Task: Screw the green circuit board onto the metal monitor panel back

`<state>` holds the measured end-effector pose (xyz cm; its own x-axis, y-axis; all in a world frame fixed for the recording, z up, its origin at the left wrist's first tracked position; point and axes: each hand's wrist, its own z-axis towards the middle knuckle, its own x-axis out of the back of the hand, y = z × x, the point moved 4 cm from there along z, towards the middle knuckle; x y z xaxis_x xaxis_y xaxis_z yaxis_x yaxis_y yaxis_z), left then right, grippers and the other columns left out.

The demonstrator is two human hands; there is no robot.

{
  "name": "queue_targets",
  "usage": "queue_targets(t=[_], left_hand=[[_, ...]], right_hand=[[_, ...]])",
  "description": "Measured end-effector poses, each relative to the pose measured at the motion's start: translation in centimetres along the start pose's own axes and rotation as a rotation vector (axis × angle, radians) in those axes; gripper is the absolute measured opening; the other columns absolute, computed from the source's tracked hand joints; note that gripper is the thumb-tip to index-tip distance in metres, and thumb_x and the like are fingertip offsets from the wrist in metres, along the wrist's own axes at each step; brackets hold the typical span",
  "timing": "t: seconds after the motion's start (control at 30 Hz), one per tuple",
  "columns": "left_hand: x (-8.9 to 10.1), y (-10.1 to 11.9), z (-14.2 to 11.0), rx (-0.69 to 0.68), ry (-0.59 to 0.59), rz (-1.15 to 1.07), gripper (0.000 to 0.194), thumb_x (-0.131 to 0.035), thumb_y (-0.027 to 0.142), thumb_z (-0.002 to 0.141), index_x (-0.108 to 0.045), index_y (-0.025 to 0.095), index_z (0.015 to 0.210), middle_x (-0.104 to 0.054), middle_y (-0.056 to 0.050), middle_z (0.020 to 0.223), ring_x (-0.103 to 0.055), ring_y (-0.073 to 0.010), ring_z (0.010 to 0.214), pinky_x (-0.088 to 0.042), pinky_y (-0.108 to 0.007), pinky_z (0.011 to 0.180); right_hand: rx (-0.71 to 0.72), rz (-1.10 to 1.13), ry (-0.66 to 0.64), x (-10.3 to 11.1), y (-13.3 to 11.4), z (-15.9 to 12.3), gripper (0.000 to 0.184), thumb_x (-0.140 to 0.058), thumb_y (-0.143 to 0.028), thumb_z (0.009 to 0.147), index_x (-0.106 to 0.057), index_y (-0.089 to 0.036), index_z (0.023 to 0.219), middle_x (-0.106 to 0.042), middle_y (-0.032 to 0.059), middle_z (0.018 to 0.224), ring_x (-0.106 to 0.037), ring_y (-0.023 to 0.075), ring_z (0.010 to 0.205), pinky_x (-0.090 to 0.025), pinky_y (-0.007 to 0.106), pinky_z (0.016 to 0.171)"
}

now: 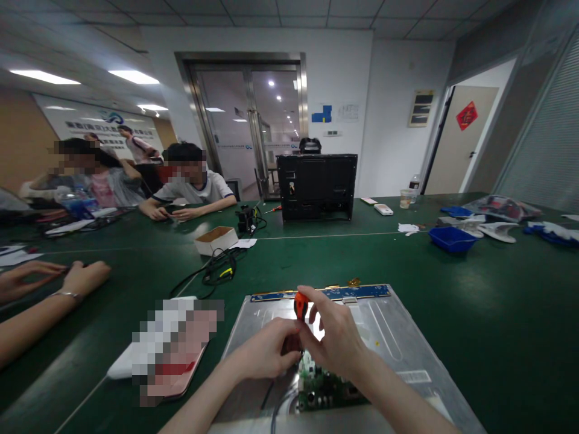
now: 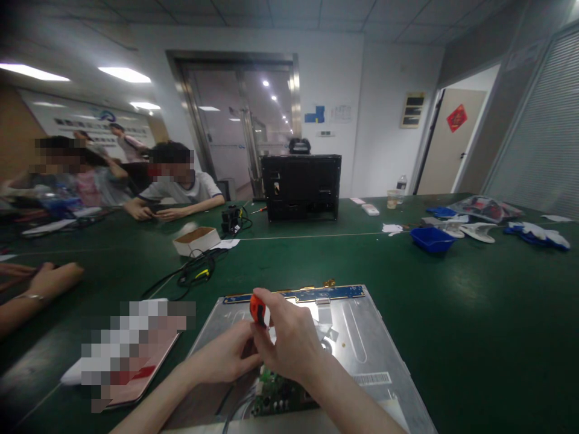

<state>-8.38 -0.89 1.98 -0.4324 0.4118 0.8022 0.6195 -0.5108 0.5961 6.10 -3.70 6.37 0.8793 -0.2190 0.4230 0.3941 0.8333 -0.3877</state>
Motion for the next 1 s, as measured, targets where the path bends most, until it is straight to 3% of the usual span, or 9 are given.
queue_targets(t=[0.1,0.23,0.47,0.7,0.9,1.0], left_hand=[[0.11,0.07,0.06,0.005,-0.015,0.008,0.007,-0.058,0.018,0.075,-0.058,0.017,0.082,-0.057,-0.001,0.074,-0.050,-0.0162,0.066,-0.038,-0.026,0.060],[0.15,0.16,0.04,0.013,-0.036,-0.005,0.012,-0.057,0.015,0.072,-0.059,0.017,0.085,-0.056,0.000,0.073,-0.048,-0.0155,0.064,-0.038,-0.025,0.058],[-0.17,-0.04,-0.13,0.024,-0.023,-0.016,0.010,-0.057,0.017,0.076,-0.058,0.016,0.086,-0.056,-0.002,0.074,-0.050,-0.0167,0.067,-0.039,-0.026,0.059],[0.10,0.79,-0.01,0.004,-0.002,-0.045,0.005,-0.057,0.020,0.077,-0.052,0.018,0.078,-0.051,0.001,0.070,-0.045,-0.0143,0.064,-0.035,-0.025,0.057],[0.24,0.35,0.12,0.016,-0.038,-0.042,0.005,-0.058,0.022,0.077,-0.055,0.018,0.078,-0.057,0.000,0.074,-0.050,-0.0153,0.066,-0.038,-0.026,0.060],[0.10,-0.01,0.15,0.015,-0.054,-0.047,0.005,-0.057,0.020,0.078,-0.057,0.017,0.082,-0.059,0.000,0.076,-0.052,-0.0157,0.068,-0.040,-0.025,0.061]], right_hand=[[0.006,-0.013,0.043,0.03,0.13,-0.02,0.043,-0.054,-0.024,0.091,-0.042,-0.023,0.132,-0.067,0.0039,0.088,-0.061,0.0165,0.063,-0.051,0.027,0.053],[-0.002,-0.039,0.035,0.11,0.14,0.08,0.037,-0.053,-0.025,0.094,-0.047,-0.024,0.130,-0.064,0.0072,0.098,-0.061,0.0159,0.067,-0.048,0.025,0.049],[0.031,-0.039,-0.041,0.12,-0.23,0.17,0.052,-0.045,-0.024,0.098,-0.035,-0.025,0.149,-0.064,0.0083,0.100,-0.060,0.0161,0.066,-0.052,0.028,0.054],[0.019,-0.016,-0.022,0.18,-0.35,0.15,0.061,-0.048,-0.016,0.089,-0.031,-0.020,0.148,-0.067,0.0109,0.105,-0.063,0.0184,0.071,-0.055,0.030,0.057],[-0.008,-0.006,0.035,0.18,0.08,0.02,0.043,-0.055,-0.026,0.091,-0.041,-0.024,0.132,-0.066,0.0049,0.093,-0.061,0.0168,0.067,-0.050,0.026,0.052],[-0.014,-0.031,0.015,0.07,0.18,0.03,0.042,-0.052,-0.027,0.095,-0.042,-0.024,0.135,-0.065,0.0059,0.094,-0.060,0.0161,0.065,-0.048,0.025,0.049]])
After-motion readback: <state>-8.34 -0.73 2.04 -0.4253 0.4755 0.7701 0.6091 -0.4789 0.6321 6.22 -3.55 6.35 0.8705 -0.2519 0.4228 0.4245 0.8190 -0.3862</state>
